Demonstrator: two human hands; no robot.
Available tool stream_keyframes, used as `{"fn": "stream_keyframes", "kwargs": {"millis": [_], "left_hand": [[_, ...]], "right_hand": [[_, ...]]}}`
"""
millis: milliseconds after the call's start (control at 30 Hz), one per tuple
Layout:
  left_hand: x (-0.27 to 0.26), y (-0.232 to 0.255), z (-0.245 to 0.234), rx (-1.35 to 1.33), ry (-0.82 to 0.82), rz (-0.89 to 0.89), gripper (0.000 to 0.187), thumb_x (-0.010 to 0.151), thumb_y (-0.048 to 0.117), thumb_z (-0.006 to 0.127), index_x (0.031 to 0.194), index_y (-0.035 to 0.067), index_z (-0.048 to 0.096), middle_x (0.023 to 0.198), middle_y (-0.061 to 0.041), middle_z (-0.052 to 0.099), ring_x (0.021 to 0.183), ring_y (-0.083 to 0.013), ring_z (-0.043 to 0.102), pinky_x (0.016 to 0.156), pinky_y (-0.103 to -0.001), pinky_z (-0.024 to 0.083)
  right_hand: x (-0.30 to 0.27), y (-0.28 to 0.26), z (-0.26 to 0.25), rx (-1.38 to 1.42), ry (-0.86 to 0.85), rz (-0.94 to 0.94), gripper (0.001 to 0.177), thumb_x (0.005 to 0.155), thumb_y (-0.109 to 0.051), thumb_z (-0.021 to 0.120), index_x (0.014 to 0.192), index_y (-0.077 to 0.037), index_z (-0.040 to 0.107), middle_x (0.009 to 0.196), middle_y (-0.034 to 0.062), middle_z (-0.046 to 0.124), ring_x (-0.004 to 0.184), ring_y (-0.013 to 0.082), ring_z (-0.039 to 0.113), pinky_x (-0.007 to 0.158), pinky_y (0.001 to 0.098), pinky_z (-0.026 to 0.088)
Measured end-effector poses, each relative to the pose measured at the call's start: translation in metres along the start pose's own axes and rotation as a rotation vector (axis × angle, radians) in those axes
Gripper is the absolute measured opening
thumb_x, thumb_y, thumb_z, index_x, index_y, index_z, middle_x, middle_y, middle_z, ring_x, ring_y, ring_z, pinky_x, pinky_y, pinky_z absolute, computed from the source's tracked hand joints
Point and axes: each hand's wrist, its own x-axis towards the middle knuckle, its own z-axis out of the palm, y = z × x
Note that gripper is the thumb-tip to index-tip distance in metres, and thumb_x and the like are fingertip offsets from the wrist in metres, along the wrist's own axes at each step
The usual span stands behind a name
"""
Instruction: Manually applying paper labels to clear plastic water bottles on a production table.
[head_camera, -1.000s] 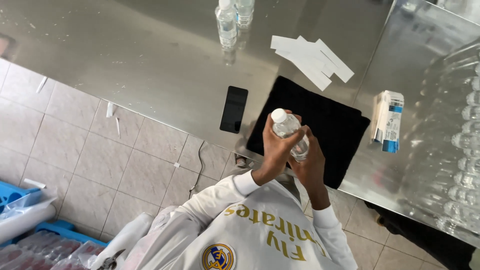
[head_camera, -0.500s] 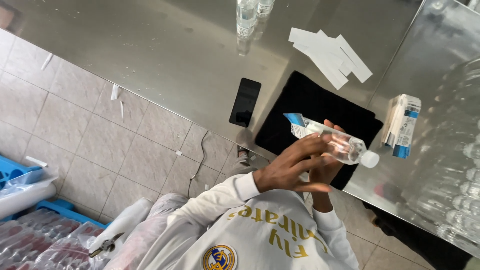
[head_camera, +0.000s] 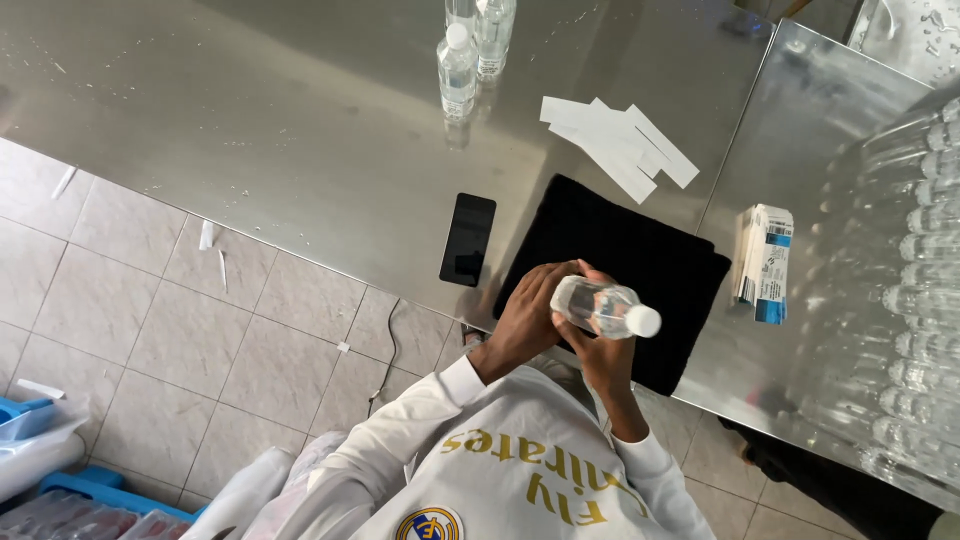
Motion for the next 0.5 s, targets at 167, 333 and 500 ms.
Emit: {"fn": "stream_keyframes", "kwargs": {"millis": [167, 333, 500], "left_hand": [[-0.004, -0.058, -0.009, -0.107, -0.104, -0.372, 0.072, 0.074, 0.016, 0.094, 0.14, 0.004, 0.068, 0.123, -0.016, 0.076, 0.118, -0.0431, 0.072, 0.1, -0.053, 0.057], [0.039, -0.167, -0.018, 0.096, 0.077, -0.562, 0.09, 0.062, 0.036, 0.107, 0.135, 0.0, 0.068, 0.12, -0.026, 0.076, 0.118, -0.0468, 0.073, 0.103, -0.052, 0.059], [0.114, -0.238, -0.033, 0.111, 0.252, -0.934, 0.112, 0.083, 0.049, 0.097, 0.168, 0.003, 0.041, 0.166, -0.03, 0.047, 0.154, -0.0493, 0.045, 0.129, -0.061, 0.038]], "right_hand": [[0.025, 0.03, 0.004, -0.201, -0.108, -0.054, 0.082, 0.086, -0.023, 0.094, 0.153, -0.004, 0.05, 0.17, 0.0172, 0.04, 0.144, 0.0425, 0.055, 0.112, 0.0487, 0.058], [0.03, 0.026, -0.016, -0.287, -0.134, -0.04, 0.07, 0.096, -0.034, 0.085, 0.153, -0.007, 0.056, 0.171, 0.0191, 0.033, 0.144, 0.0426, 0.054, 0.113, 0.0487, 0.058], [0.003, 0.067, -0.048, -0.446, -0.047, 0.12, 0.06, 0.102, -0.033, 0.076, 0.154, -0.012, 0.055, 0.17, 0.0177, 0.029, 0.145, 0.0383, 0.054, 0.11, 0.0447, 0.059]]}}
